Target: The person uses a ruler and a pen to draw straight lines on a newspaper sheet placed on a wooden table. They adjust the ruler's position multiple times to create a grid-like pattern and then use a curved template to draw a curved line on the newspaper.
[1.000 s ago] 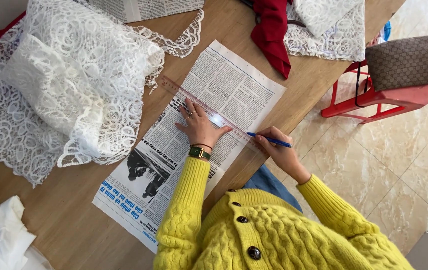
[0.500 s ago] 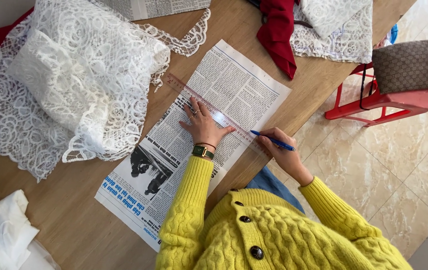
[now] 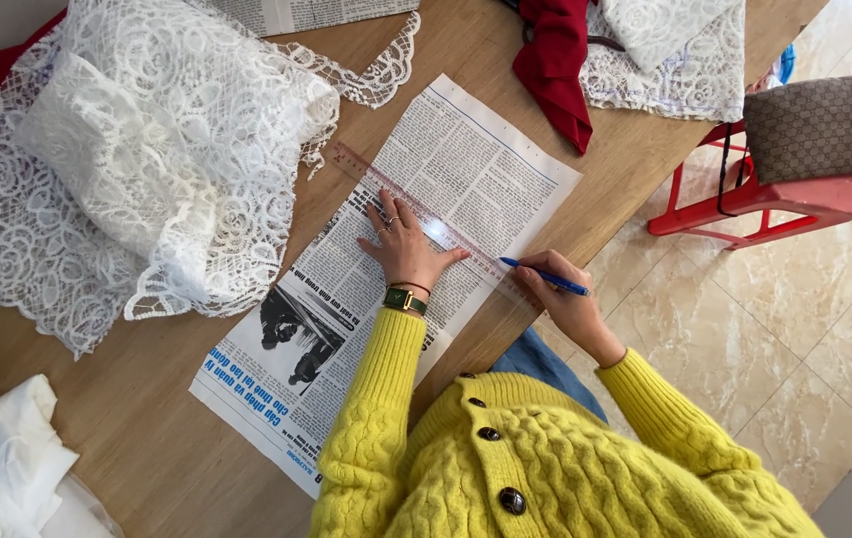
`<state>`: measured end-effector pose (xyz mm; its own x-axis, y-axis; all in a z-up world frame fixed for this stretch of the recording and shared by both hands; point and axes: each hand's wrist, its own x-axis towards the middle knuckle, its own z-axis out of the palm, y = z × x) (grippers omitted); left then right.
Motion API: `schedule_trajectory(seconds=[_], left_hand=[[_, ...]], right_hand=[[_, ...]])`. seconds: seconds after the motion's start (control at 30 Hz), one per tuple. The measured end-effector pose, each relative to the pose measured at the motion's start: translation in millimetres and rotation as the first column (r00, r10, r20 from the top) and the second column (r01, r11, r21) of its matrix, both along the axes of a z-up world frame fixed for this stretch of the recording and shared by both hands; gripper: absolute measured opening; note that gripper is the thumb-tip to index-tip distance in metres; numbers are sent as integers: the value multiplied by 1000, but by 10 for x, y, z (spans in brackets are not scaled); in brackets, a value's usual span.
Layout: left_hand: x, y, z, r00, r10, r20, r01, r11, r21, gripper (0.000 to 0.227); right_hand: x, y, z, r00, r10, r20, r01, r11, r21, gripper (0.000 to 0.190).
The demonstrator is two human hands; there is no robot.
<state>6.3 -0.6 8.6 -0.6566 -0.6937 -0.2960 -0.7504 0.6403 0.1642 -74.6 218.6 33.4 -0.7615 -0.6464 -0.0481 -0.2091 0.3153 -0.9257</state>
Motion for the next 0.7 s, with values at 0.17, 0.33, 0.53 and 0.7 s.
schedule_trajectory(seconds=[0.17,0.33,0.53,0.7], left_hand=[[-30,9,7,1000,10,16,-10,1000,-3,131],[-80,-1,-54,998,17,65,-16,1000,-14,131],[-85,4,-16,998,29,50,-29,1000,-3,132],[-72,0,-53,999,25,46,-25,1000,-5,132]], right_hand=[[11,14,32,1000,11,-17,-11,1000,8,16],[-23,43,47,997,50,-51,-46,996,72,16],[-95,-80,41,997,36,-69,-31,997,71,18],[-150,-109,-55,998,45,-54,-42,997,72,17]])
